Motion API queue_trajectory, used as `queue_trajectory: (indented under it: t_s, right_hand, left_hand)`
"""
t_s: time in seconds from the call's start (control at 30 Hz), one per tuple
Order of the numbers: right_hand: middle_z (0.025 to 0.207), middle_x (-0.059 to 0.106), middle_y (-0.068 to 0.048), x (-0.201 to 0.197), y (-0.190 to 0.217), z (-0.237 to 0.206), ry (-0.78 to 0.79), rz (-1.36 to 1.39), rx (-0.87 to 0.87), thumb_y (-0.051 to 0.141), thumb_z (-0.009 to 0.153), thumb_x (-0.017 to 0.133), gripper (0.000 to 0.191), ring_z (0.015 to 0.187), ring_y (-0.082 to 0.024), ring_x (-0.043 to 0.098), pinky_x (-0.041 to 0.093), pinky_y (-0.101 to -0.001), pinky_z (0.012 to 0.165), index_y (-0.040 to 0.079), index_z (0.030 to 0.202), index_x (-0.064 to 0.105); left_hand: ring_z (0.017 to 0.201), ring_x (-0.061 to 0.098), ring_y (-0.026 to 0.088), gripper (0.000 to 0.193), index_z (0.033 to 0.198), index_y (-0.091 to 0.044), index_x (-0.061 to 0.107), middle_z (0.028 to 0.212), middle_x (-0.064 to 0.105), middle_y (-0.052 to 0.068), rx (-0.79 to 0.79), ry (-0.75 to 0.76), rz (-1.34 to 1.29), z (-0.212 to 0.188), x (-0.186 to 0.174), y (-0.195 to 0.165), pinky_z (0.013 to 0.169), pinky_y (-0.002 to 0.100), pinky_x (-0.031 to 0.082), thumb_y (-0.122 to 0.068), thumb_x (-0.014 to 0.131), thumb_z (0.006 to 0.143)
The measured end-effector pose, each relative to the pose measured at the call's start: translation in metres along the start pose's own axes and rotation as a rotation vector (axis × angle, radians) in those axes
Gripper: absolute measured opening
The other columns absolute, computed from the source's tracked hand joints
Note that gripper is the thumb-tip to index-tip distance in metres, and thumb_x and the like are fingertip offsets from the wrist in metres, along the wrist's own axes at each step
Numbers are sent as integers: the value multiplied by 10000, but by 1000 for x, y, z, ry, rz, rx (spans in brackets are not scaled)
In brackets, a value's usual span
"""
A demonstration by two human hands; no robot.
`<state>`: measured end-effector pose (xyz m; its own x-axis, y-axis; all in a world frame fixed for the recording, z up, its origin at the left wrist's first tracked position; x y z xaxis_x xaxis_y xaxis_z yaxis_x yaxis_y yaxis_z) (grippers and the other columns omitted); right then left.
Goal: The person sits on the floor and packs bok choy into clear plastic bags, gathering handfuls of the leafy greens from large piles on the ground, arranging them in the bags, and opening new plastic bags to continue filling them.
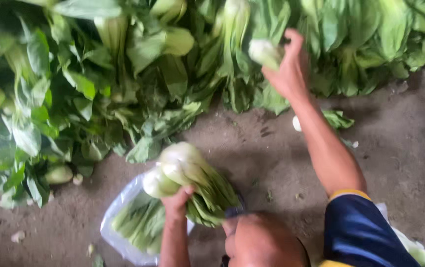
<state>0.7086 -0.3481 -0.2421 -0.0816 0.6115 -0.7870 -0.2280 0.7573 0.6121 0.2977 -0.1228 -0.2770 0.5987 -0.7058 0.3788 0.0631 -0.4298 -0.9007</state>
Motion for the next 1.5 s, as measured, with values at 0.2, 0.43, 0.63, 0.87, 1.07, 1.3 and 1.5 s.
queue_trajectory:
  t_s: [0.2, 0.43, 0.63, 0.87, 1.07, 1.3, 1.5]
  right_hand:
    - [1440, 572, -160, -20, 101, -150, 241, 883, -269, 116, 968, 747, 659, 1311, -257, 607, 505, -395, 1163, 6, 1507, 384]
    - [1328, 613, -138, 29, 207, -225, 496, 886, -183, 328, 1039, 648, 607, 1185, -234, 597, 510, -361, 1039, -26, 1496, 459]
    - [1411, 496, -126, 69, 227, -249, 804, 982, -238, 345, 952, 706, 819, 1290, -246, 521, 466, -382, 1076, 42, 1537, 219]
    - [1509, 376, -180, 125, 256, -278, 1012, 1037, -236, 493, 957, 627, 893, 1398, -307, 410, 378, -433, 1160, 36, 1571, 166]
    - [1589, 318, -223, 158, 246, -308, 1191, 824, -608, 626, 995, 476, 894, 1486, -355, 325, 289, -455, 1239, 3, 1587, 228]
    - [1279, 587, -199, 168, 169, -227, 685, 267, -467, 399, 903, 782, 668, 1172, -303, 582, 503, -422, 1008, -47, 1344, 551]
    - [971, 700, -56, 199, 121, -226, 951, 635, 155, 123, 966, 710, 179, 817, -125, 623, 512, -292, 710, 22, 1114, 703]
  left_hand:
    - [1012, 697, 256, 786, 1300, 33, 610, 1153, 706, 109, -188, -235, 35, 15, 0, -8, 888, 405, 589, -203, 948, 631]
    - [1053, 684, 220, 744, 1311, 16, 608, 1186, 695, 93, -62, -234, -218, 3, 11, -28, 928, 359, 573, -275, 931, 707]
    - [1033, 677, 217, 673, 1303, 34, 615, 1174, 694, 97, -2, -360, -270, 2, -26, -46, 904, 354, 569, -265, 894, 769]
    - [972, 672, 202, 632, 1278, 4, 570, 1113, 683, 76, -111, -572, -170, -49, -24, -39, 859, 332, 559, -158, 819, 720]
    - [935, 698, 206, 518, 1130, 38, 690, 1069, 734, 71, -299, -672, 300, -90, -88, -55, 834, 300, 577, -154, 878, 687]
    - [982, 707, 225, 692, 1218, 10, 630, 1101, 716, 96, -286, -261, 310, -55, -139, -98, 864, 330, 600, -227, 857, 609]
    - [926, 743, 292, 737, 1179, -6, 660, 1053, 762, 149, -515, 65, 745, 15, -127, -57, 893, 383, 591, -272, 873, 525]
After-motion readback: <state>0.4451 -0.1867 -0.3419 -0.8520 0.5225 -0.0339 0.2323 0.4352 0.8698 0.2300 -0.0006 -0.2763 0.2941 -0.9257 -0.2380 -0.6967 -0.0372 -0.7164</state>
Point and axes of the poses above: each hand's wrist, its own z-axis towards the middle knuckle, its own x-axis out of the palm, y = z × x, the point moved 2 cm from there along z, towards the middle knuckle
